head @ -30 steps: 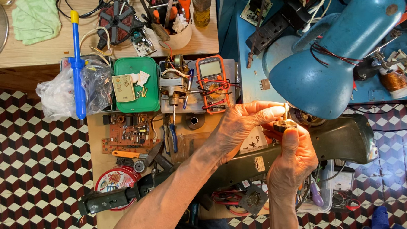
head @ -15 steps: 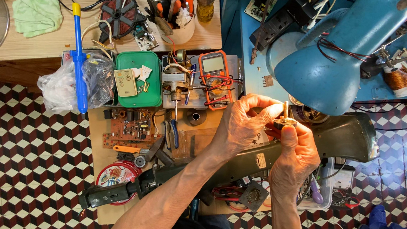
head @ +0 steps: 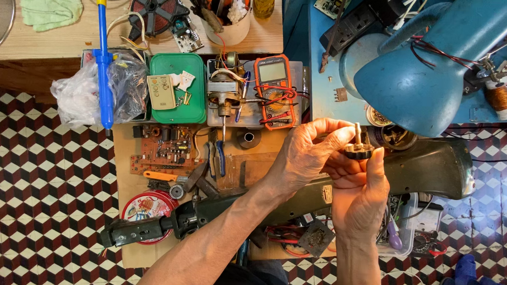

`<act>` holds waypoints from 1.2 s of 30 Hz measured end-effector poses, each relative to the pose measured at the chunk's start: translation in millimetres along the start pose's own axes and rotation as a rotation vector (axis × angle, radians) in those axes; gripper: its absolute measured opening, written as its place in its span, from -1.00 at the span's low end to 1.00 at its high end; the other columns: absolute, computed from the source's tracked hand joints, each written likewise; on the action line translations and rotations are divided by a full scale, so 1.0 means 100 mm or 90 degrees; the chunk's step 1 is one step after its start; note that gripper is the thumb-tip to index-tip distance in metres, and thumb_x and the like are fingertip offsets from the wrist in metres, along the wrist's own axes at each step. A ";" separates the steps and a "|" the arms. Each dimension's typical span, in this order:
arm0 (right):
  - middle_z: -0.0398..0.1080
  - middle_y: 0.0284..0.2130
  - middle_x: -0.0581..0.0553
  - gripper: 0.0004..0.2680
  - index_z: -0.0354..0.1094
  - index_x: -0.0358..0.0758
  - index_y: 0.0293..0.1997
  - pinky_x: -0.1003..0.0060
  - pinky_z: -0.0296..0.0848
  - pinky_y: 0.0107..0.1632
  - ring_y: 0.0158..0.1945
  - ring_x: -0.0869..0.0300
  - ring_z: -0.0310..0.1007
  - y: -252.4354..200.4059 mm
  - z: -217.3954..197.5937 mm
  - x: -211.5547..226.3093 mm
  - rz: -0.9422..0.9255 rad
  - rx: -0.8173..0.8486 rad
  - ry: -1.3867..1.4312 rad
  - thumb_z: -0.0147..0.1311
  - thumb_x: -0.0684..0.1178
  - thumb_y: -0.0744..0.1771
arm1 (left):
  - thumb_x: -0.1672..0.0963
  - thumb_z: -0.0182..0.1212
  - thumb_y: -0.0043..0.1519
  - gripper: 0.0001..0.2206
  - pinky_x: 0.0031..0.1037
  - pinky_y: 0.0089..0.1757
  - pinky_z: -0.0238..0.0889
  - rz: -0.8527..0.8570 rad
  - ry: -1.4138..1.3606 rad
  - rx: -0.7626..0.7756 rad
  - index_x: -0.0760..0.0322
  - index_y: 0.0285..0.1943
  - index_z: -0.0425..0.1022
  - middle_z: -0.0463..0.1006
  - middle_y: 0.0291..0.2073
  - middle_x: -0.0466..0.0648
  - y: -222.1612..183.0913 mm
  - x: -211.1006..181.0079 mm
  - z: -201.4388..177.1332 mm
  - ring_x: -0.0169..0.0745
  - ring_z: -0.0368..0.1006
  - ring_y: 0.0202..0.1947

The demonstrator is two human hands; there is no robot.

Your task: The person disassembles a dark green plastic housing using a screwdriver and a cordless drill, removes screws, and separates the casing. They then attach the housing to a long metal frame and inspect a small internal component under a work lamp.

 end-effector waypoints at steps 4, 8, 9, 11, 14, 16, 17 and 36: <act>0.48 -0.25 -0.33 -0.61 0.36 -0.46 0.11 0.09 0.42 0.00 -0.16 -0.01 0.48 -0.01 0.02 -0.10 0.069 0.040 0.080 -0.04 0.22 0.48 | 0.08 0.16 0.38 -0.71 -0.59 -0.29 0.42 -0.044 -0.029 0.004 0.45 0.10 0.49 0.56 -0.21 -0.05 0.01 0.10 -0.07 -0.43 0.52 -0.34; 0.50 -0.28 -0.28 -0.64 0.38 -0.44 0.08 -0.04 0.47 -0.06 -0.21 -0.08 0.49 -0.05 0.15 -0.10 0.142 0.057 0.156 -0.04 0.19 0.48 | 0.05 0.17 0.42 -0.68 -0.54 -0.05 0.40 0.032 -0.024 0.014 0.45 0.16 0.48 0.58 -0.08 -0.06 0.12 0.04 -0.19 -0.43 0.48 -0.10; 0.50 -0.29 -0.29 -0.65 0.38 -0.45 0.04 -0.01 0.49 -0.07 -0.19 -0.10 0.52 -0.04 0.16 -0.05 0.126 0.061 0.026 -0.02 0.17 0.46 | 0.02 0.12 0.41 -0.67 -0.52 -0.06 0.36 0.079 0.068 0.005 0.36 0.18 0.49 0.58 -0.05 -0.12 0.17 -0.04 -0.26 -0.42 0.47 -0.06; 0.52 -0.30 -0.33 -0.66 0.37 -0.47 -0.03 0.06 0.53 -0.10 -0.15 -0.14 0.57 -0.11 0.17 -0.06 0.147 0.074 -0.220 0.02 0.15 0.41 | -0.03 0.04 0.41 -0.66 -0.46 -0.05 0.38 0.143 0.212 -0.065 0.22 0.18 0.50 0.58 -0.02 -0.20 0.09 -0.21 -0.63 -0.40 0.46 0.01; 0.50 -0.05 -0.22 -0.79 0.31 -0.42 0.10 0.29 0.53 0.12 0.02 0.12 0.51 -0.31 0.23 -0.14 0.084 0.133 -0.421 0.17 -0.12 0.40 | -0.06 0.01 0.48 -0.69 -0.36 -0.13 0.52 0.364 0.315 -0.080 0.16 0.04 0.53 0.61 -0.12 -0.19 -0.17 -0.77 -1.26 -0.34 0.55 -0.11; 0.46 0.08 -0.16 -0.74 0.21 -0.38 0.14 0.38 0.49 0.27 0.17 0.23 0.49 -0.43 0.33 -0.23 0.021 0.183 -0.488 0.22 -0.27 0.39 | -0.04 -0.06 0.52 -0.66 -0.42 -0.08 0.46 0.306 0.554 -0.217 0.18 0.06 0.56 0.62 -0.23 -0.21 -0.61 -1.08 -1.84 -0.42 0.62 -0.17; 0.44 0.06 -0.16 -0.73 0.20 -0.40 0.16 0.37 0.49 0.27 0.14 0.24 0.48 -0.51 0.37 -0.34 0.045 0.209 -0.481 0.23 -0.29 0.39 | -0.03 -0.07 0.52 -0.65 -0.37 -0.07 0.45 0.318 0.527 -0.216 0.23 0.05 0.57 0.64 -0.16 -0.17 -0.90 -1.21 -2.04 -0.35 0.60 -0.10; 0.34 -0.01 -0.23 -0.68 0.33 -0.36 0.13 0.31 0.58 -0.12 -0.17 0.19 0.54 -2.06 0.93 -2.00 -0.084 0.201 -0.815 0.28 -0.25 0.28 | 0.08 0.60 -0.10 -0.14 -0.09 0.27 0.02 0.032 0.936 -0.092 0.21 0.41 0.20 0.36 0.30 0.13 -2.80 0.36 -2.63 0.17 0.21 0.34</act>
Point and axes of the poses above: each hand's wrist, its own y-axis towards the middle knuckle, its own z-axis out of the palm, x = y × z, the point moved 7 cm from there along y, towards the middle knuckle
